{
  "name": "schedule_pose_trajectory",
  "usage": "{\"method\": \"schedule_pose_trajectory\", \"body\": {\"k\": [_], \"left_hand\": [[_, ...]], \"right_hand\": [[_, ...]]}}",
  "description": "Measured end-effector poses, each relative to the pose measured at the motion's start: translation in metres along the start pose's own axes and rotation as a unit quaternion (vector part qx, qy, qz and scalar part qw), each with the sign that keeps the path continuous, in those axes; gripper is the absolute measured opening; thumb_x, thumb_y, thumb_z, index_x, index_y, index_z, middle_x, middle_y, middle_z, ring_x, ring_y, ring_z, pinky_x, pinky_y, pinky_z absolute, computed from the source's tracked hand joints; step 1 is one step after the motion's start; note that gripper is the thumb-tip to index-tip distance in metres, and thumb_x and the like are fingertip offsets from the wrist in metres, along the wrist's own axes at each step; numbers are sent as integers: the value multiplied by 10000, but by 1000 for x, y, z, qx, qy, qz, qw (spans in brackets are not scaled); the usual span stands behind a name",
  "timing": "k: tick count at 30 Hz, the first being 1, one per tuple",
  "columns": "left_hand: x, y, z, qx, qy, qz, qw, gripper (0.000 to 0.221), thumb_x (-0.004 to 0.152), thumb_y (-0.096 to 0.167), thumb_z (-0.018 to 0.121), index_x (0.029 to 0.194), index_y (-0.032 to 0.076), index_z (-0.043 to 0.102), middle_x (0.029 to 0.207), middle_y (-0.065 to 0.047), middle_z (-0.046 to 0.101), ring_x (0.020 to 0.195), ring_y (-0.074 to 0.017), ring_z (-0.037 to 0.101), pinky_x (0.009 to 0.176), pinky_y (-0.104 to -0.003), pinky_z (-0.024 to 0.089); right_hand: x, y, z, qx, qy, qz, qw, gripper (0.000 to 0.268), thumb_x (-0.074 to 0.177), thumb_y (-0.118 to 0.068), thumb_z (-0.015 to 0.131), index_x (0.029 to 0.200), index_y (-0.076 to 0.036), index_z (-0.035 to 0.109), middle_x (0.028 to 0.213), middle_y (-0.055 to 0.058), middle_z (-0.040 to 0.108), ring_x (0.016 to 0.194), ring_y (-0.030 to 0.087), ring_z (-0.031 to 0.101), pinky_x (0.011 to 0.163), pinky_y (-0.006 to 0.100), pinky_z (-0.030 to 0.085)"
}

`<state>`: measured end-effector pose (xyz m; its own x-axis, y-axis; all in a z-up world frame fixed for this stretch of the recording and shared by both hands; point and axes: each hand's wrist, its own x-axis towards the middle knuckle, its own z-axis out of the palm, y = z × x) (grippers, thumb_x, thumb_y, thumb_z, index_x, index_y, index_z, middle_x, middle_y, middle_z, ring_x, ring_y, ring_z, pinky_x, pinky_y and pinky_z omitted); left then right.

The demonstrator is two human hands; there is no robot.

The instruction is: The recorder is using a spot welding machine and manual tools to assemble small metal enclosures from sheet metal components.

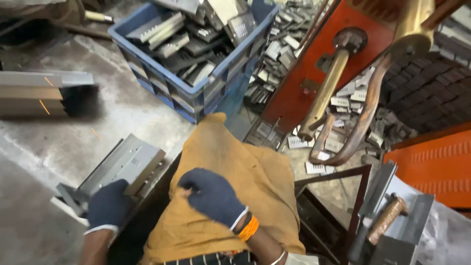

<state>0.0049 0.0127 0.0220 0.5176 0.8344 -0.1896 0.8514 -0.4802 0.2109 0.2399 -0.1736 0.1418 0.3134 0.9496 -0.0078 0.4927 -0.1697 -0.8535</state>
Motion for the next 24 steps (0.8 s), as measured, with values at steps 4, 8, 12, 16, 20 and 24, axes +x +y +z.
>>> {"method": "schedule_pose_trajectory", "body": {"k": [4,8,12,16,20,24], "left_hand": [[5,15,-96,-66,-44,22,997,425,684,392,855,1022,150,768,984,-151,766,945,-352,728,835,-466,564],[-12,65,-178,-8,-145,129,981,491,654,426,909,1080,228,766,943,-70,787,932,-249,758,843,-388,587],[4,98,-204,-192,84,389,897,335,791,292,793,1109,196,752,975,-32,791,856,-194,760,1038,-470,498],[53,142,-220,-201,282,353,869,179,852,213,806,1001,126,758,981,-57,751,854,-227,713,747,-359,552],[140,156,-178,-204,306,337,867,75,883,201,799,917,138,778,920,-46,745,793,-243,704,701,-373,535],[197,165,-157,-226,310,336,860,131,831,207,814,915,116,770,922,-80,733,854,-305,704,728,-409,537]], "right_hand": [[13,-61,-7,-117,76,-246,959,502,747,-153,737,1227,-28,665,1176,170,679,1135,345,623,970,452,475],[26,-62,11,-342,160,-297,877,531,657,-140,746,1179,-77,668,1259,123,711,1247,308,649,1124,463,447],[10,-30,2,-175,96,-75,977,409,697,-222,819,1068,-96,703,1021,129,726,1026,344,673,906,484,480],[-21,-10,-35,-201,222,9,954,438,606,-185,812,1023,-89,719,893,163,735,828,373,710,747,463,553],[-47,-13,-73,-174,289,191,922,565,528,-194,861,1072,-115,730,803,131,741,701,294,730,677,420,564],[-53,-27,-97,-49,232,383,893,409,709,-281,899,954,-20,701,699,142,725,651,268,717,659,419,570]]}}
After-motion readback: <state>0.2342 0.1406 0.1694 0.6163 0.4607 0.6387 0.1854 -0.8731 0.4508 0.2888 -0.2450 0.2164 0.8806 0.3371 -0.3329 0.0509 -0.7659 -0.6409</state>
